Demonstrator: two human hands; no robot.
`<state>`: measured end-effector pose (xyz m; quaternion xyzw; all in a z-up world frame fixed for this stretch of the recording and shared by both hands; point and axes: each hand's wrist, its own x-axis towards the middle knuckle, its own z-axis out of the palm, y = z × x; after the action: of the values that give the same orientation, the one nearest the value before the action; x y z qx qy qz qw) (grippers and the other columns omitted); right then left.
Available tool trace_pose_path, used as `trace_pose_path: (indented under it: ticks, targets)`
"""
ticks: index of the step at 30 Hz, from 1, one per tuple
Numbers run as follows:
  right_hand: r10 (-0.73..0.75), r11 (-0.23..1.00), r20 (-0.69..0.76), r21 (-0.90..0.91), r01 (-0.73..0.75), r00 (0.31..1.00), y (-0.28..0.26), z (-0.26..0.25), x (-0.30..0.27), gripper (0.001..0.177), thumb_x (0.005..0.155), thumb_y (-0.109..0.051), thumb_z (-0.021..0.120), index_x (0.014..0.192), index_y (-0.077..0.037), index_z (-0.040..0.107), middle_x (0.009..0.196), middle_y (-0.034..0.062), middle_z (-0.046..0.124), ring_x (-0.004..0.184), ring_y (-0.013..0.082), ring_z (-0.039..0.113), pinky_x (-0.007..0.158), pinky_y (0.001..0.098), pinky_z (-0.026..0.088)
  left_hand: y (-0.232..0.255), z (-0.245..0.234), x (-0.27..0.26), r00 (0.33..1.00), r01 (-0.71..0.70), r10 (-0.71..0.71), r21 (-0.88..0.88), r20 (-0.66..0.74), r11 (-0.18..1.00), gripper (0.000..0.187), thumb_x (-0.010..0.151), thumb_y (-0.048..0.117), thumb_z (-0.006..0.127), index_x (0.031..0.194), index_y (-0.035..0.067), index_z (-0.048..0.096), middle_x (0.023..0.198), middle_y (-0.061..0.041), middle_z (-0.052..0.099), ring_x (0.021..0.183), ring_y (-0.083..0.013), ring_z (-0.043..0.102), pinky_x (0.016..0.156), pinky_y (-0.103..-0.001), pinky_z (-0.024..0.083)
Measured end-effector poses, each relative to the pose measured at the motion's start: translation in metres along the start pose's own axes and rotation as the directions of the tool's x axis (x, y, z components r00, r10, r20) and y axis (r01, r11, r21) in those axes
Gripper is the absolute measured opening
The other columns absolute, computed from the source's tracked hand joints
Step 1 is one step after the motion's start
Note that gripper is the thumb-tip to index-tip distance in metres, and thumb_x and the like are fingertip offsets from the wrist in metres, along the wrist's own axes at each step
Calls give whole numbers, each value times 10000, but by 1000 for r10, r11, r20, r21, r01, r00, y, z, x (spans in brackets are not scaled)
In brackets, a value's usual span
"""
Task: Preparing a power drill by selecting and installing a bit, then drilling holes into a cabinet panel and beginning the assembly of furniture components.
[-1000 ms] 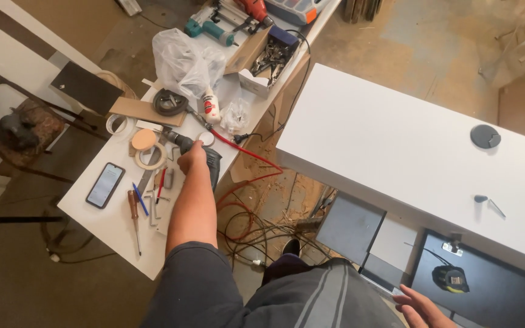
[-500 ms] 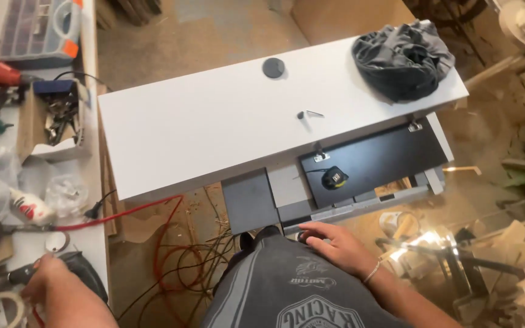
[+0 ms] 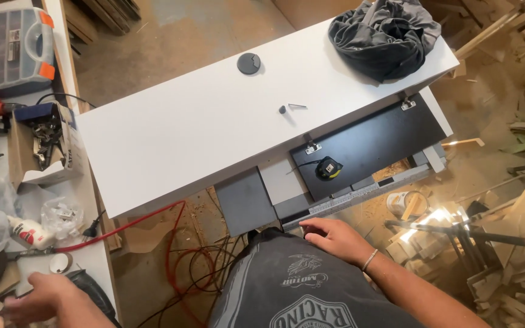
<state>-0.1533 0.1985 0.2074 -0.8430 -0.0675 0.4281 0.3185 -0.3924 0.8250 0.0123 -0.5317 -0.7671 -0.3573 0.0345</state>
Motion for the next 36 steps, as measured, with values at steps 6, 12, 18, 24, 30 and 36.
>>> trace_pose_path:
  ticks: [6,12,18,24,30,36]
  targets:
    - [-130,982,-120,-150,111,984,-6,-45,35,439,925,-348,588,1332,-219,690,1371,-13,709,1241,147,667,1000,350,572,114,-136,-95,885,-361,463,-544,58,758,144,965,29,716,1108,22,730,1016,-156,745,859,-267,732,668,-364,594]
    - [-664,740,-523,-566,365,535,8,-111,150,278,940,-426,722,1124,-226,773,850,1,687,872,231,689,845,373,553,152,-192,-246,528,-304,744,-727,410,616,235,1090,325,643,905,228,752,798,-9,714,797,-259,706,774,-346,532]
    - [-779,586,-374,-721,371,503,-35,-157,224,365,919,-431,681,1164,-163,714,960,52,620,926,277,649,847,410,555,170,-239,-393,-120,-371,870,-834,479,408,328,958,474,650,758,225,724,653,-14,694,710,-257,711,657,-378,562]
    - [-780,484,-178,-779,399,599,-47,-175,258,163,921,-324,663,935,-163,640,845,19,555,819,254,646,739,389,573,224,-298,-457,-314,-360,814,-854,489,374,199,928,355,703,927,160,746,767,-48,735,794,-264,725,715,-375,591]
    - [-717,611,-92,-559,560,691,-35,-213,236,175,1012,-281,569,1024,-109,598,816,95,591,774,317,671,699,443,562,247,-302,-499,-265,-452,795,-799,545,397,205,932,392,696,988,199,737,819,-8,738,839,-224,720,742,-349,596]
    - [-469,829,-56,316,462,881,80,-294,155,400,941,-176,559,1332,-94,532,772,106,680,706,225,621,636,376,505,241,-295,-550,-432,-582,747,-789,505,197,442,867,402,758,1229,165,671,1111,-66,696,1041,-292,686,864,-407,579]
